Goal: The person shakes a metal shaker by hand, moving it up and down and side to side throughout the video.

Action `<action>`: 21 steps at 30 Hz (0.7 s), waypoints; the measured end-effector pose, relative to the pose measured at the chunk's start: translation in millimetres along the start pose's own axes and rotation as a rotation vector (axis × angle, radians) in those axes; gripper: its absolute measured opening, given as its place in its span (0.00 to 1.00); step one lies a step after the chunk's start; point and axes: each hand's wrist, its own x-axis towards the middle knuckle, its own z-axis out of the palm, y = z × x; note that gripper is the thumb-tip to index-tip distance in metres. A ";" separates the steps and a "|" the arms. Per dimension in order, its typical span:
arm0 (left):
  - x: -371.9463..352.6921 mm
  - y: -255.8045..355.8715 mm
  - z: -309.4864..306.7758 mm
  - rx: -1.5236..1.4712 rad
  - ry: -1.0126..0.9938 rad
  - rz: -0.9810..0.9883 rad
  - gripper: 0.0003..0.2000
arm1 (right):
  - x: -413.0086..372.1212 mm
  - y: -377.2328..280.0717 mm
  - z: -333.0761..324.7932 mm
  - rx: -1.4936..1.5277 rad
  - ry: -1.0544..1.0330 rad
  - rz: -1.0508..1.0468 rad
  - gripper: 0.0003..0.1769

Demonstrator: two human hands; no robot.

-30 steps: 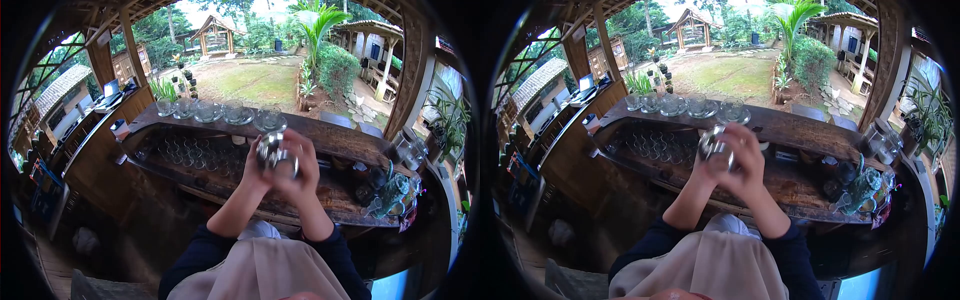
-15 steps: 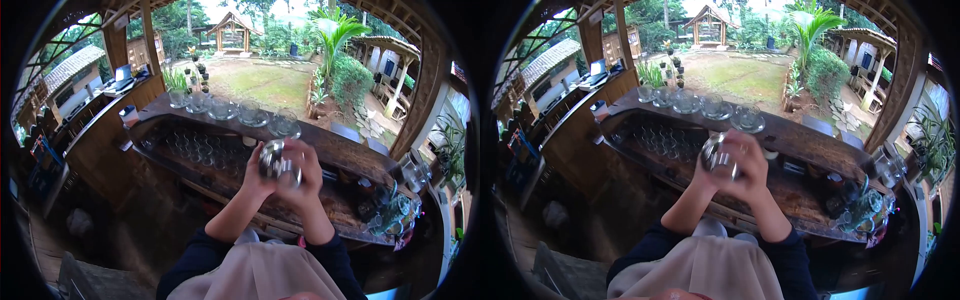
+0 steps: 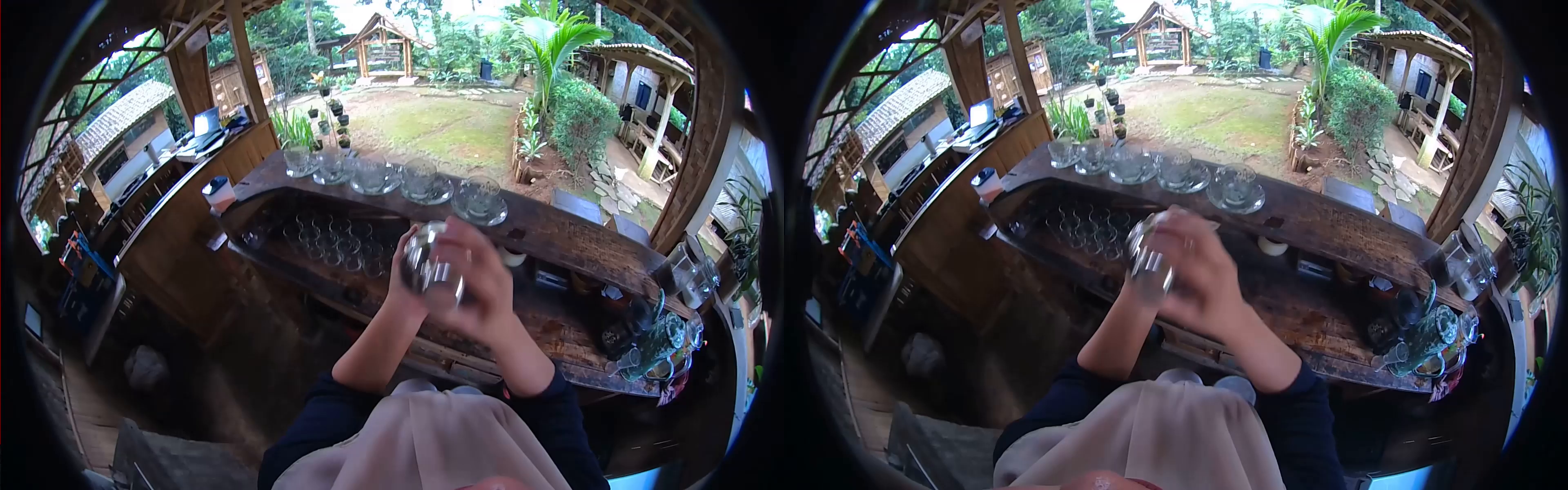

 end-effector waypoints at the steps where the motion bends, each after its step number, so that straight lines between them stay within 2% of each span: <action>1: 0.0 0.9 12.1 -0.129 -0.147 -0.245 0.27 | -0.2 -13.3 -6.2 -0.037 -0.089 -0.198 0.20; 2: 4.2 -6.6 35.0 0.179 0.151 0.054 0.30 | -0.9 -29.3 -8.0 -0.198 -0.182 -0.364 0.15; 3: -0.7 -7.9 36.5 0.199 -0.125 -0.013 0.36 | -0.6 -40.0 -14.1 -0.127 -0.172 -0.495 0.12; 4: 2.2 -8.1 34.0 0.312 -0.361 0.029 0.38 | 0.4 -39.9 -6.6 -0.116 -0.022 -0.714 0.11; 5: 7.4 -7.2 33.0 0.425 -0.599 0.072 0.41 | 4.5 -31.4 -1.7 -0.121 -0.024 -0.717 0.11; 7: 11.4 -2.8 40.6 0.424 -0.491 0.096 0.42 | 10.5 -11.7 10.4 -0.044 0.201 -0.889 0.12; 8: 12.0 3.0 49.3 0.255 -0.228 0.028 0.38 | 6.0 -3.0 0.3 -0.006 0.012 -0.635 0.13; 9: 23.1 16.0 46.0 0.348 0.066 0.089 0.31 | 12.5 14.6 4.3 -0.037 -0.014 -0.467 0.15; 10: 31.0 32.7 14.0 0.188 -0.031 0.043 0.28 | 16.7 31.2 10.7 -0.141 -0.024 -0.272 0.26; 11: 38.3 38.8 12.2 0.026 -0.132 -0.004 0.25 | 25.9 42.6 24.9 -0.023 0.103 0.050 0.26; 12: 38.9 37.5 11.5 0.209 0.271 0.179 0.23 | 33.9 42.5 29.0 0.043 0.188 0.227 0.25; 13: 39.3 40.8 17.9 0.210 0.262 0.169 0.23 | 44.8 40.6 29.7 0.109 0.275 0.396 0.23; 14: 39.7 48.2 23.4 0.138 0.135 0.071 0.24 | 55.8 33.4 26.3 0.097 0.287 0.382 0.23; 15: 40.3 56.4 30.1 0.061 0.013 -0.027 0.26 | 63.1 17.7 20.9 -0.022 0.143 0.109 0.21; 16: 38.1 64.0 46.6 0.066 0.055 -0.198 0.30 | 66.2 1.9 17.6 -0.138 -0.012 -0.154 0.19; 17: 32.9 53.3 70.5 0.260 0.077 -0.031 0.34 | 65.9 -14.1 18.1 -0.175 -0.042 -0.331 0.16; 18: 28.1 51.0 74.7 0.296 -0.147 -0.044 0.36 | 65.0 -24.1 21.7 -0.211 -0.071 -0.505 0.14; 19: 25.3 50.7 74.7 0.327 -0.373 -0.059 0.37 | 64.5 -21.9 32.2 -0.179 0.021 -0.703 0.11; 20: 31.7 49.3 67.9 0.347 -0.527 -0.043 0.37 | 61.5 -15.3 34.0 -0.195 0.019 -0.694 0.11; 21: 34.2 52.8 65.1 0.332 -0.525 -0.061 0.37 | 58.8 -6.1 33.2 -0.177 0.021 -0.532 0.14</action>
